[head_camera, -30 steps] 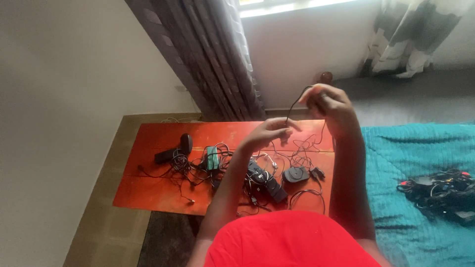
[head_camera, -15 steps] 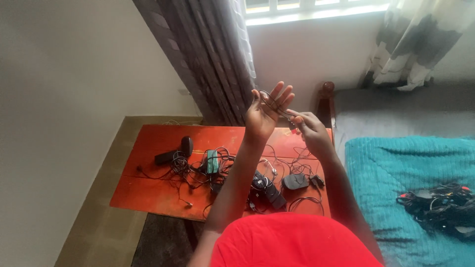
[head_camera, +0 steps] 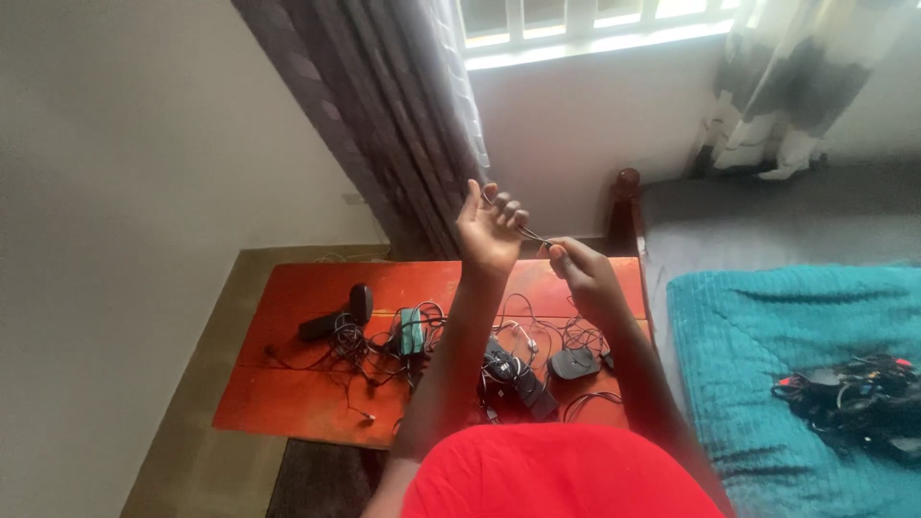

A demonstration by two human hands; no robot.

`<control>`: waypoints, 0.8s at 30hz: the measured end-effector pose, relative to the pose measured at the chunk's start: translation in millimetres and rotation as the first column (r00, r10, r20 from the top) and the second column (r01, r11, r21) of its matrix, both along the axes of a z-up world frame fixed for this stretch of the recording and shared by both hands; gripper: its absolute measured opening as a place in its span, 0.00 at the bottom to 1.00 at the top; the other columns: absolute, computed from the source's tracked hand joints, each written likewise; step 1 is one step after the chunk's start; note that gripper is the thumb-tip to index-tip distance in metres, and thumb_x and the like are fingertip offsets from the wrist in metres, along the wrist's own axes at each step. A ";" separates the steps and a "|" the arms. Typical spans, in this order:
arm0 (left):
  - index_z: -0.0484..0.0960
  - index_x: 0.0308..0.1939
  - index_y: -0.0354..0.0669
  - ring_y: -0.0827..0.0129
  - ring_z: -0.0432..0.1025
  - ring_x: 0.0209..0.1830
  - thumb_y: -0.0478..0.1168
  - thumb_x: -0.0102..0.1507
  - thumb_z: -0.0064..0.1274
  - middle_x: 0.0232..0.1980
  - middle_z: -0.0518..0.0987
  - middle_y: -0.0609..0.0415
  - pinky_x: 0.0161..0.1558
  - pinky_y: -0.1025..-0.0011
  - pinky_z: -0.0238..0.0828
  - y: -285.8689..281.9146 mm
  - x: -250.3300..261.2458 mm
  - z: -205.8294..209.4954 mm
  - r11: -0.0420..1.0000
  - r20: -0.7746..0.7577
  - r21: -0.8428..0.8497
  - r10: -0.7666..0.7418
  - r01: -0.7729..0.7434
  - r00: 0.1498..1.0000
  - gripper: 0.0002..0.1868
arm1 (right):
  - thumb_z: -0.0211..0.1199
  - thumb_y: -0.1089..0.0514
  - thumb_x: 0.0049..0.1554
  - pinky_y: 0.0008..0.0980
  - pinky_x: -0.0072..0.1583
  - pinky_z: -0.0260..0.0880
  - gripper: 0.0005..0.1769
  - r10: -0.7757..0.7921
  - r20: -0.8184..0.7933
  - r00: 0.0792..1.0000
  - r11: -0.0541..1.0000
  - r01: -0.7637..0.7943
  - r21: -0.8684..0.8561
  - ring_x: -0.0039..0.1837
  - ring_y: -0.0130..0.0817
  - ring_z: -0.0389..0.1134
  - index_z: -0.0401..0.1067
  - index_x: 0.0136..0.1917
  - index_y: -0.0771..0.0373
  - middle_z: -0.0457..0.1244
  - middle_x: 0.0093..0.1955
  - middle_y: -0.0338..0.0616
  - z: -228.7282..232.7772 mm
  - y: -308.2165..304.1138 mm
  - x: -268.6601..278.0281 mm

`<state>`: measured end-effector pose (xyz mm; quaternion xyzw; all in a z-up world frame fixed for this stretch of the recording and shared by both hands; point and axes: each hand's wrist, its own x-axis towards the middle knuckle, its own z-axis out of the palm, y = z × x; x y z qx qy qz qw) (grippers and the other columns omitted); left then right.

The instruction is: Untangling and winding various electrical cables and power adapters on a desk and a bed.

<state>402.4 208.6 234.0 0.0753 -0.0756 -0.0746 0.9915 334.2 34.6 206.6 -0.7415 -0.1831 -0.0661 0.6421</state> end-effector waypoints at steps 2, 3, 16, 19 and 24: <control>0.73 0.42 0.41 0.72 0.61 0.28 0.51 0.69 0.50 0.28 0.64 0.60 0.34 0.71 0.63 -5.7 -7.4 -6.1 0.955 0.022 0.259 0.145 -0.146 0.989 0.16 | 0.52 0.50 0.68 0.34 0.44 0.63 0.19 -0.114 0.088 0.990 0.990 0.121 -0.076 0.42 0.34 0.63 0.75 0.51 0.68 0.64 0.39 0.44 12.4 -0.8 -6.0; 0.74 0.45 0.41 0.71 0.66 0.33 0.45 0.69 0.51 0.32 0.68 0.60 0.40 0.69 0.68 -10.4 -10.5 -9.0 0.821 0.089 0.493 0.282 -0.289 0.955 0.11 | 0.50 0.53 0.68 0.38 0.47 0.67 0.18 -0.211 0.183 0.960 0.961 0.238 -0.141 0.44 0.39 0.70 0.74 0.50 0.69 0.68 0.42 0.49 18.8 -2.9 -8.9; 0.78 0.60 0.28 0.48 0.78 0.57 0.26 0.66 0.47 0.55 0.82 0.36 0.59 0.60 0.74 -51.5 -74.3 -12.6 -0.291 0.847 0.377 -0.275 -0.879 0.455 0.19 | 0.48 0.59 0.63 0.45 0.51 0.70 0.14 -0.247 0.074 0.966 0.926 0.258 -0.275 0.49 0.53 0.71 0.72 0.48 0.71 0.68 0.46 0.60 5.6 -27.1 -9.2; 0.81 0.57 0.30 0.53 0.80 0.51 0.28 0.64 0.50 0.50 0.84 0.40 0.52 0.61 0.79 -52.2 -76.1 -19.4 -0.384 0.827 0.404 -0.235 -0.830 0.511 0.17 | 0.48 0.58 0.64 0.41 0.52 0.71 0.16 -0.230 -0.027 0.973 0.939 0.215 -0.268 0.49 0.47 0.73 0.73 0.49 0.71 0.70 0.46 0.56 8.9 -27.9 -15.3; 0.83 0.53 0.33 0.55 0.82 0.45 0.28 0.65 0.52 0.45 0.85 0.42 0.46 0.64 0.80 -53.9 -76.0 -26.7 -0.460 0.863 0.337 -0.198 -0.822 0.465 0.13 | 0.54 0.58 0.62 0.34 0.51 0.72 0.16 -0.228 0.001 0.974 0.957 0.224 -0.183 0.48 0.38 0.75 0.76 0.54 0.70 0.73 0.46 0.52 13.6 -26.8 -21.2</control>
